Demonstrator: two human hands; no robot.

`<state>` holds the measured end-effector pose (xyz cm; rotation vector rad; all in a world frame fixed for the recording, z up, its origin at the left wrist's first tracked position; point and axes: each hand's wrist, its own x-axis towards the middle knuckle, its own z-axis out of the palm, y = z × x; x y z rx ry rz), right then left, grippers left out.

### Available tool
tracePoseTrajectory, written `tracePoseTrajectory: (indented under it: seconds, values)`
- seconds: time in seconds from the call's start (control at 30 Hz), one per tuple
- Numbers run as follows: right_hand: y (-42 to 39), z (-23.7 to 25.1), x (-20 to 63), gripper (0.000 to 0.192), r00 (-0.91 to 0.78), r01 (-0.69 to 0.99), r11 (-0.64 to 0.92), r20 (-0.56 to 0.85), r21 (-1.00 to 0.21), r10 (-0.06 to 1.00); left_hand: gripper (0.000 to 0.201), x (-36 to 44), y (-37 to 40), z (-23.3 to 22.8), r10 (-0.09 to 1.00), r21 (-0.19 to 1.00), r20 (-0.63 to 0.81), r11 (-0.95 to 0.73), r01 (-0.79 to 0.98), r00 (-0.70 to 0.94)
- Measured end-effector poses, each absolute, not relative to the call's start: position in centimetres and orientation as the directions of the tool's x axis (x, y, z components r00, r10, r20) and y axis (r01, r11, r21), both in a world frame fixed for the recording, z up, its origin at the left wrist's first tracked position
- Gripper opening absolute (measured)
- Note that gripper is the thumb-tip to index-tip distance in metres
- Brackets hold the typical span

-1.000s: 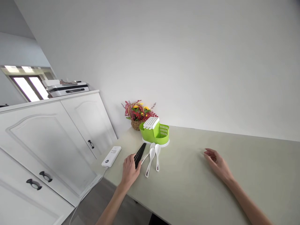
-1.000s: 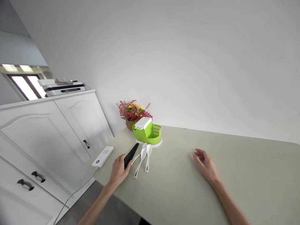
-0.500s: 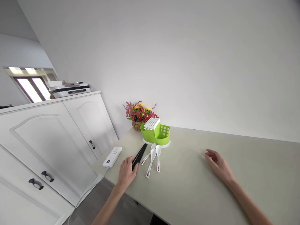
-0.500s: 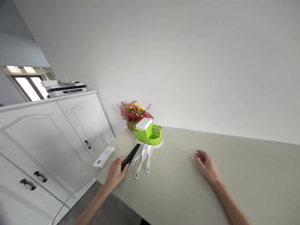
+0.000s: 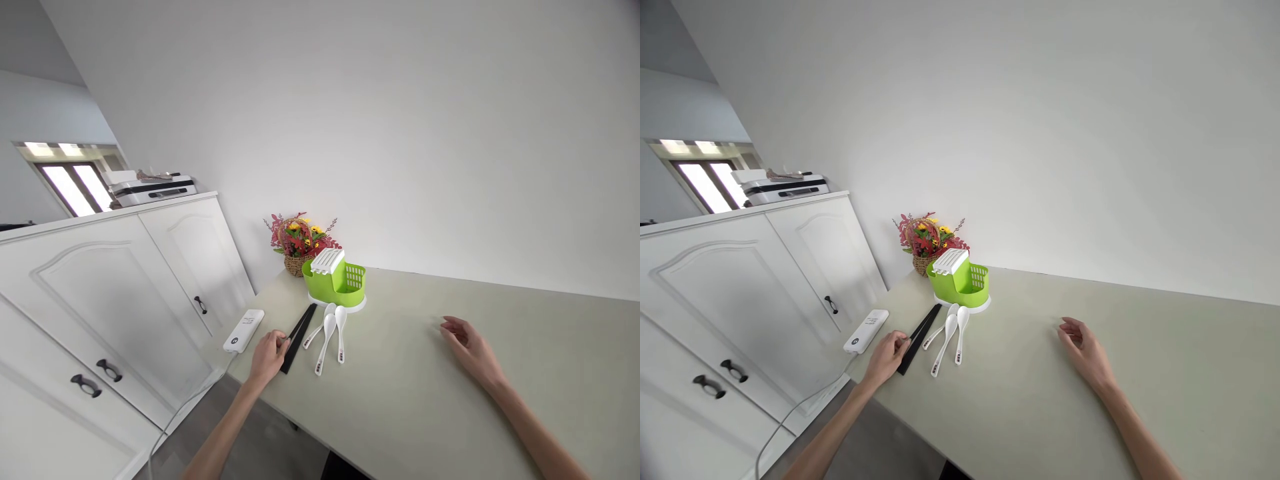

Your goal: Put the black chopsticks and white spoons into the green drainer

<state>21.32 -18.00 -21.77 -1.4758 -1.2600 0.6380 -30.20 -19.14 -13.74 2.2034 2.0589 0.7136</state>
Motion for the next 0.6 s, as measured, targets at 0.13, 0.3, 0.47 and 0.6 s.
tracePoseTrajectory:
  seconds: [0.13, 0.3, 0.47, 0.6]
  values:
    - [-18.0, -21.9, 21.4, 0.052, 0.298, 0.374, 0.098, 0.219, -0.922, 0.929, 0.028, -30.4, -19.2, -13.4, 0.972, 0.356, 0.234, -0.092, 0.930, 0.007]
    - [-18.0, -21.8, 21.4, 0.052, 0.298, 0.376, 0.098, 0.221, -0.921, 0.929, 0.035, -30.5, -19.5, -12.7, 0.977, 0.340, 0.202, -0.134, 0.931, 0.067]
    - [-18.1, -21.7, 21.4, 0.053, 0.301, 0.380, 0.091, 0.216, -0.921, 0.929, 0.041, -30.3, -20.1, -12.5, 0.965, 0.299, 0.243, -0.174, 0.938, 0.101]
    - [-18.1, -21.7, 21.4, 0.054, 0.301, 0.379, 0.089, 0.214, -0.921, 0.930, 0.042, -30.4, -20.3, -12.6, 0.962, 0.326, 0.253, -0.183, 0.928, 0.101]
